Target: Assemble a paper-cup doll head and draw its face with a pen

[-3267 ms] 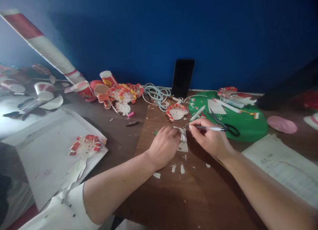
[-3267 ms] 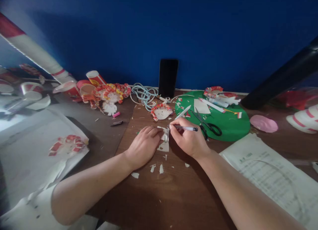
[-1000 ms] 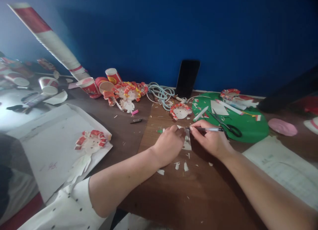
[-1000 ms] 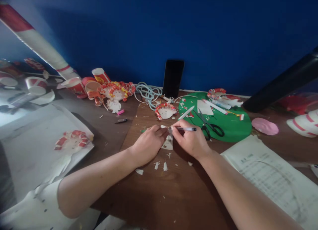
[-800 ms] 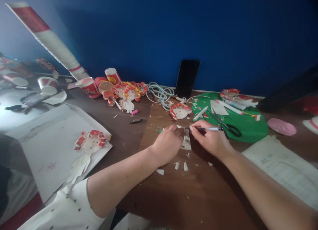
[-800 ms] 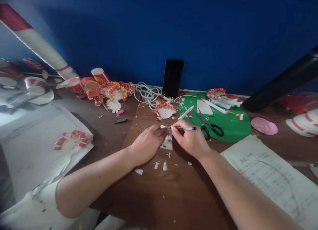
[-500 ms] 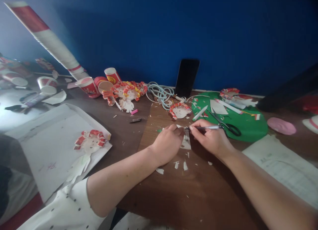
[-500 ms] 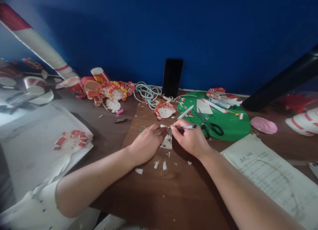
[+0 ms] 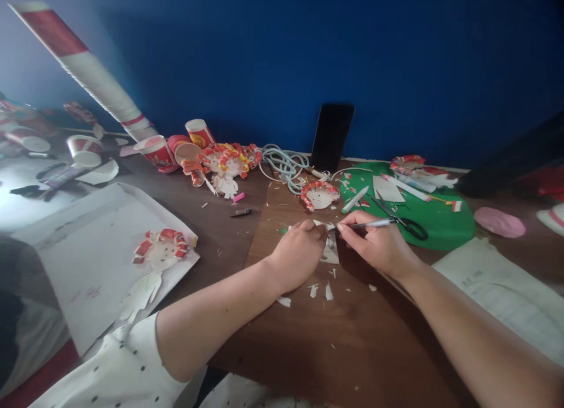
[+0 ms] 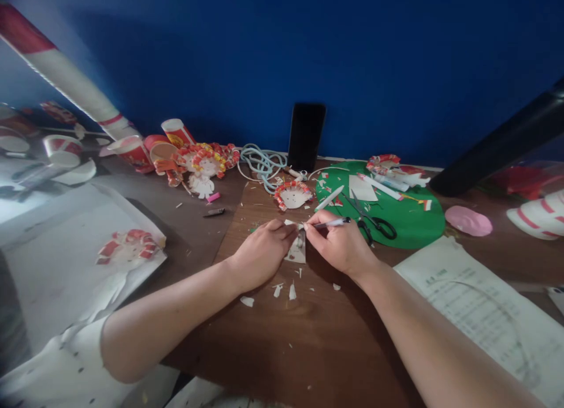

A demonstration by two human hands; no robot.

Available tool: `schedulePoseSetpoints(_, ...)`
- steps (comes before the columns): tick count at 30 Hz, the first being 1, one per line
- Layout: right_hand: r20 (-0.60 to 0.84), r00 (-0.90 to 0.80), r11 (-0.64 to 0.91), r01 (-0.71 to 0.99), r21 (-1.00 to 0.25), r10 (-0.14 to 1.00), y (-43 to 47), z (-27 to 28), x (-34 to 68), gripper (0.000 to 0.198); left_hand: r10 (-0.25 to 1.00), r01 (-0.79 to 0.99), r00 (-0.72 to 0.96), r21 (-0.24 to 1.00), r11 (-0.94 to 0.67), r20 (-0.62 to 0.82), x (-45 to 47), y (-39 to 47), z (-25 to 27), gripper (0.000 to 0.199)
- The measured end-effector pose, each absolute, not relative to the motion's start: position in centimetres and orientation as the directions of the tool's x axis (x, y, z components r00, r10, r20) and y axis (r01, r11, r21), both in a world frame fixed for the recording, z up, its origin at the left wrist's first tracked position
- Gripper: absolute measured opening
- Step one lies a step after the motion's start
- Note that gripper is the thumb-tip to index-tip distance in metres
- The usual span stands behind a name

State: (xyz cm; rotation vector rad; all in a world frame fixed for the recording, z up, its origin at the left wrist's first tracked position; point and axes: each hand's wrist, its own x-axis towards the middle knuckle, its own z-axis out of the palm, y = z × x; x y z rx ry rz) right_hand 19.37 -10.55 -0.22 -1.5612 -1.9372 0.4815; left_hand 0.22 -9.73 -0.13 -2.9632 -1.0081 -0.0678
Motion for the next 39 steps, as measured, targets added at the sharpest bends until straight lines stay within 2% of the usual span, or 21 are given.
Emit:
schedulePoseSetpoints(11,0.204,-0.134,0.233,0.76,-0.607,0.97,-10.57,0.03,19.47,0.016,0.615,0.615,0.788,0.022,-0.788,0.035,0.19,-9.73,-0.04,0.035)
schedulePoseSetpoints(23,0.247,-0.211,0.315,0.782,-0.537,0.946,-10.59,0.54,19.78,0.011,0.611,0.61,0.791,0.025,-0.792,0.034,0.2,-9.7,-0.22,0.03)
schedulePoseSetpoints(39,0.249,-0.21,0.314,0.792,-0.524,0.945,-10.62,0.69,19.64,0.009,0.585,0.589,0.806,-0.02,-0.808,0.09,0.18,-9.65,-0.48,0.028)
